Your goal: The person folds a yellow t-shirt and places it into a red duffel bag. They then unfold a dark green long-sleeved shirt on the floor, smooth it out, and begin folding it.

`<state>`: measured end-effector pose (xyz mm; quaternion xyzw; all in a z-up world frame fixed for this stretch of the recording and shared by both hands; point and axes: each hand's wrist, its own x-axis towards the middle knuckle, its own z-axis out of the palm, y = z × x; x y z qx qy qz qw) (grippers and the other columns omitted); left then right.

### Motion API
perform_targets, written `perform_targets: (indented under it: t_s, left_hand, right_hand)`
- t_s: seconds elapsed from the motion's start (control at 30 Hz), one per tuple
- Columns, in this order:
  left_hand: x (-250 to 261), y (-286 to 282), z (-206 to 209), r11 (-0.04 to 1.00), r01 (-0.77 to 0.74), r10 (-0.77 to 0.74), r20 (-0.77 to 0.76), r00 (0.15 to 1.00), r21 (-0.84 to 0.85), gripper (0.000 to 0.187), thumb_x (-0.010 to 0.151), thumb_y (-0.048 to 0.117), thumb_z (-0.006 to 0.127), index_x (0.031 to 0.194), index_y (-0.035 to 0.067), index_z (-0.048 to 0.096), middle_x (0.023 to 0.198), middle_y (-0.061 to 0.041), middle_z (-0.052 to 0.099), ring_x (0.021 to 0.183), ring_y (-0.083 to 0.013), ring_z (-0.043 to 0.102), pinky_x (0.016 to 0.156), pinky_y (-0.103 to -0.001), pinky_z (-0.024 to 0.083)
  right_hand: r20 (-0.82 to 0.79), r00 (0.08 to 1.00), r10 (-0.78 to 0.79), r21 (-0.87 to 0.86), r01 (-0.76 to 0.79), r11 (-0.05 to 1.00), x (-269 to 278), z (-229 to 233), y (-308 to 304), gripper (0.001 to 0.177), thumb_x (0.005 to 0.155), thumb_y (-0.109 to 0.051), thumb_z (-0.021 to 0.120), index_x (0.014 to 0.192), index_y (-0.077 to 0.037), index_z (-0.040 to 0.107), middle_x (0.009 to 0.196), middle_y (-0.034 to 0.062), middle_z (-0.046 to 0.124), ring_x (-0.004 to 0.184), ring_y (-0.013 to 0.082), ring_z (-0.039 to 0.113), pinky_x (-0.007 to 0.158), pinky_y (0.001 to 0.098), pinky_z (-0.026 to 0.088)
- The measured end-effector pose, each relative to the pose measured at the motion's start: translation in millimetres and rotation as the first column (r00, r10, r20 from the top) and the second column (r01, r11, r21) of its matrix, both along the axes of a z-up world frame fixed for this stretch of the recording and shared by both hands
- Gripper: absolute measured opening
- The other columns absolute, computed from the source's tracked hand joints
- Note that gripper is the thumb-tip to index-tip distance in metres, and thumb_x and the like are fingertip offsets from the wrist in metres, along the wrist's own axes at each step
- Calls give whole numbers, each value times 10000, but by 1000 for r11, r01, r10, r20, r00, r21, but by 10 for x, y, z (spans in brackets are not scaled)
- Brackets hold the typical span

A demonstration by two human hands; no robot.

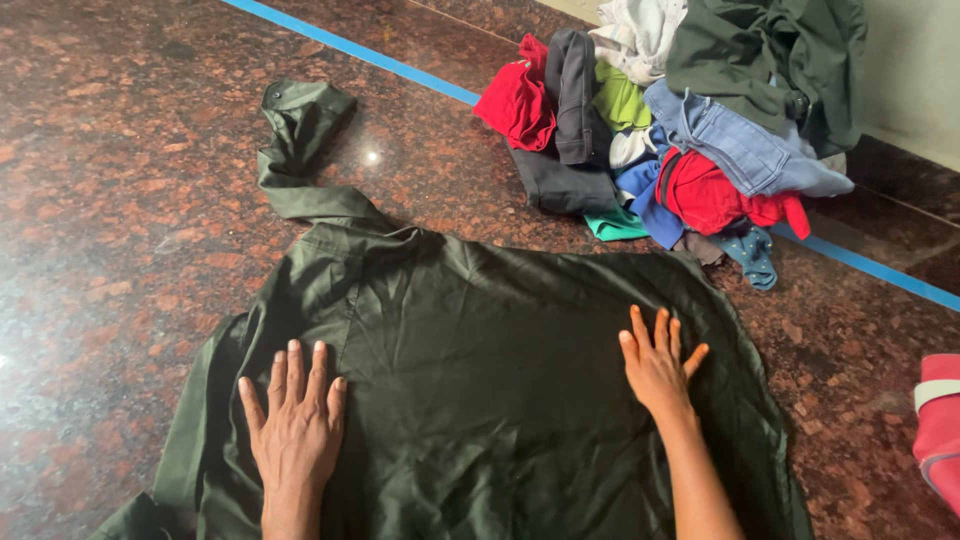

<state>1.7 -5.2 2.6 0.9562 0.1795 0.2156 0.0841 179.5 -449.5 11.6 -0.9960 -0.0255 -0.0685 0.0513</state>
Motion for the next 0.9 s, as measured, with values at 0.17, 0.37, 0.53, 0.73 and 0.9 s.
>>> perform_targets:
  t_s: [0.17, 0.37, 0.53, 0.73, 0.9]
  left_hand:
    - [-9, 38, -23, 1000, 8, -8, 14, 1000, 4, 576, 1018, 453, 442, 1544, 219, 467, 1606, -104, 440, 1497, -263, 385, 1265, -583, 146]
    - [-37, 110, -45, 1000, -10, 10, 26, 1000, 7, 606, 1016, 456, 446, 1572, 217, 453, 1618, -111, 444, 1507, -270, 392, 1271, -603, 152]
    - [-39, 120, -97, 1000, -9, 9, 29, 1000, 2, 604, 1024, 461, 436, 1580, 224, 444, 1621, -112, 440, 1511, -270, 389, 1278, -609, 147]
    - [-23, 124, -126, 1000, -6, 6, 13, 1000, 4, 618, 1019, 464, 430, 1587, 222, 419, 1627, -116, 431, 1516, -266, 382, 1282, -613, 136]
    - [-19, 126, -129, 1000, 7, -7, 26, 1000, -3, 623, 1015, 466, 423, 1589, 224, 410, 1631, -119, 418, 1516, -269, 374, 1277, -625, 124]
  right_hand:
    - [-57, 975, 215, -87, -219, 972, -562, 14, 1098, 561, 1044, -446, 451, 1563, -244, 389, 1628, 178, 352, 1542, 373, 280, 1170, 701, 215]
    - [143, 923, 358, 46, -367, 929, -362, -82, 946, 595, 1027, -471, 482, 1570, -247, 388, 1636, 185, 320, 1510, 395, 267, 1156, 705, 187]
    - [66, 993, 100, -68, -95, 993, 99, -265, -301, 651, 1026, -568, 341, 1610, -285, 290, 1684, 140, 238, 1555, 364, 176, 1135, 754, 122]
    - [-69, 979, -191, 15, 192, 981, 344, -345, -1348, 682, 1007, -634, 262, 1627, -360, 194, 1706, 121, 101, 1570, 347, 49, 1161, 755, -14]
    - [146, 980, -137, -23, 142, 990, 443, -268, -671, 716, 1024, -617, 361, 1635, -263, 236, 1669, 269, 108, 1542, 470, 3, 1098, 791, -39]
